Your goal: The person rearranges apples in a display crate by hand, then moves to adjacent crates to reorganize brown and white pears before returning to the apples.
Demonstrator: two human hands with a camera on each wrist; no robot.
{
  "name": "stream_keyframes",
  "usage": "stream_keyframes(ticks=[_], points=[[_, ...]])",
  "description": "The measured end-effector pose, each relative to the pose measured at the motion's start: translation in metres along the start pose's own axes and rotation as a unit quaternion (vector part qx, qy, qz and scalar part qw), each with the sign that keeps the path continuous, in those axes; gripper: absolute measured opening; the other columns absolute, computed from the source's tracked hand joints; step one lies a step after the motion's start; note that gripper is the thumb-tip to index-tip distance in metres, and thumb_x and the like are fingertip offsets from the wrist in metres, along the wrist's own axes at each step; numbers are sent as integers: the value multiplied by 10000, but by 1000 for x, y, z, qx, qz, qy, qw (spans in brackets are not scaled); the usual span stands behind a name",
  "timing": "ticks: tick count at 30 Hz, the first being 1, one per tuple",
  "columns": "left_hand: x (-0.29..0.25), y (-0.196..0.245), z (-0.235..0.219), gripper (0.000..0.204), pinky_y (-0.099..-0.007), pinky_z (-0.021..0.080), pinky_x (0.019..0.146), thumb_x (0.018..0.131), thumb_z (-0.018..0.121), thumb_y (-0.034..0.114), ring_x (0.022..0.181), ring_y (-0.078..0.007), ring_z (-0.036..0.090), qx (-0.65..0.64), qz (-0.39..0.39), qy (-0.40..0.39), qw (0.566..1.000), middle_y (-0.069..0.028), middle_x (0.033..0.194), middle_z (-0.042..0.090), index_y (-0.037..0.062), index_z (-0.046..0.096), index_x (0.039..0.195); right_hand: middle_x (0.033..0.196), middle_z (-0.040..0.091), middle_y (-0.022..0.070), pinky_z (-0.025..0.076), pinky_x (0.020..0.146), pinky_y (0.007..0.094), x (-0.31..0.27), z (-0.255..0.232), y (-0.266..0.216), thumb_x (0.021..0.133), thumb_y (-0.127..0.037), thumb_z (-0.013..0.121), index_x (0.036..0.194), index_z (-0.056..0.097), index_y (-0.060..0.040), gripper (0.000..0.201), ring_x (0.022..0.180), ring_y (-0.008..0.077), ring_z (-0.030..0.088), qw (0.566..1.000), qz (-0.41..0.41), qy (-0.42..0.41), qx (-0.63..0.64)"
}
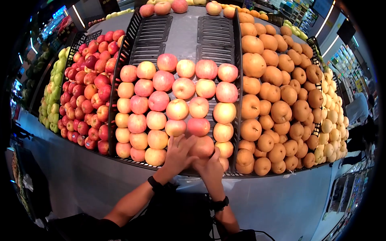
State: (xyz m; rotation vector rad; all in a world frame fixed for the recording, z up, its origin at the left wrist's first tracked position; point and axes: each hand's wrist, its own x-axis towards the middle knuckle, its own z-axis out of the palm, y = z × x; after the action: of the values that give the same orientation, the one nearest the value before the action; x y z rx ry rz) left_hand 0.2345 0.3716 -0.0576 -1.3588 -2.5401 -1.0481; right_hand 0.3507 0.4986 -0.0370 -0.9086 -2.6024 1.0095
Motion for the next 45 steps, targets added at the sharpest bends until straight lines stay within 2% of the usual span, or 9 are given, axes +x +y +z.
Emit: stream_keyframes(ticks=[6, 14, 19, 20, 22, 27, 34, 37, 45], points=[[-3, -1, -1, 769, -644, 265, 1186, 816, 799, 436, 1383, -393, 467, 34, 20, 2, 999, -35, 1525, 528, 163, 530, 1484, 843, 708, 270, 551, 621, 491, -3, 4, 11, 727, -387, 897, 1491, 297, 41, 1061, 783, 446, 713, 997, -70, 17, -29], [-11, 4, -16, 705, -557, 328, 1181, 876, 760, 301, 1378, -426, 468, 41, 26, -11, 999, -156, 1509, 506, 73, 504, 1492, 891, 715, 210, 516, 833, 480, 1, 11, 23, 773, -381, 878, 1559, 353, 6, 1022, 855, 419, 681, 989, -126, 73, -34], [-30, -11, -1, 619, -519, 315, 1204, 911, 632, 188, 1453, -420, 397, 37, 26, 60, 997, -200, 1527, 466, -11, 465, 1473, 1341, 631, 288, 486, 1000, 479, 2, 7, 21, 760, -364, 885, 1574, 356, -26, 1028, 1168, 463, 633, 993, -111, 38, 26], [-29, -17, 7, 617, -515, 309, 1208, 911, 623, 189, 1467, -411, 387, 44, 26, 80, 995, -197, 1537, 456, -13, 463, 1471, 1292, 639, 248, 496, 970, 447, 2, 3, 11, 810, -256, 847, 1450, 501, -23, 764, 1128, 420, 635, 985, -143, 54, 80], [-27, -12, 13, 619, -522, 294, 1218, 906, 628, 190, 1473, -398, 382, 39, -25, 64, 997, -196, 1544, 441, -16, 462, 1465, 1166, 716, 239, 550, 925, 420, -5, -17, -12, 844, -423, 838, 1410, 556, -33, 743, 1046, 348, 701, 996, -51, 20, -72], [-13, 17, -44, 418, -523, 418, 1114, 837, 610, 140, 1240, -433, 548, -34, 26, 167, 985, -222, 1237, 618, -11, 608, 1226, 1078, 720, 209, 558, 827, 428, -5, -8, 9, 884, -420, 788, 1316, 589, -49, 603, 954, 347, 702, 989, -136, 46, -41], [-14, 25, -49, 347, -505, 462, 1063, 798, 616, 89, 1191, -426, 576, 4, 27, 220, 975, -225, 1202, 626, -2, 632, 1132, 954, 726, 168, 568, 690, 440, 11, 8, 27, 940, -417, 718, 1183, 635, -73, 430, 825, 346, 704, 976, -202, 76, -2], [-13, 26, -56, 353, -502, 473, 1048, 790, 626, 78, 1174, -405, 593, -101, -45, 138, 984, -222, 1209, 630, 22, 633, 1139, 1111, 693, 233, 541, 834, 474, 4, 0, 17, 866, -438, 786, 1354, 532, -46, 675, 985, 395, 677, 990, -131, 34, -42], [-31, -9, -2, 476, -471, 406, 1147, 890, 653, 109, 1356, -355, 515, -30, -92, 111, 989, -153, 1431, 572, 23, 567, 1350, 1301, 636, 314, 498, 1007, 485, -1, 1, 11, 804, -414, 857, 1537, 390, 20, 971, 1192, 456, 621, 996, -88, 21, 18]])
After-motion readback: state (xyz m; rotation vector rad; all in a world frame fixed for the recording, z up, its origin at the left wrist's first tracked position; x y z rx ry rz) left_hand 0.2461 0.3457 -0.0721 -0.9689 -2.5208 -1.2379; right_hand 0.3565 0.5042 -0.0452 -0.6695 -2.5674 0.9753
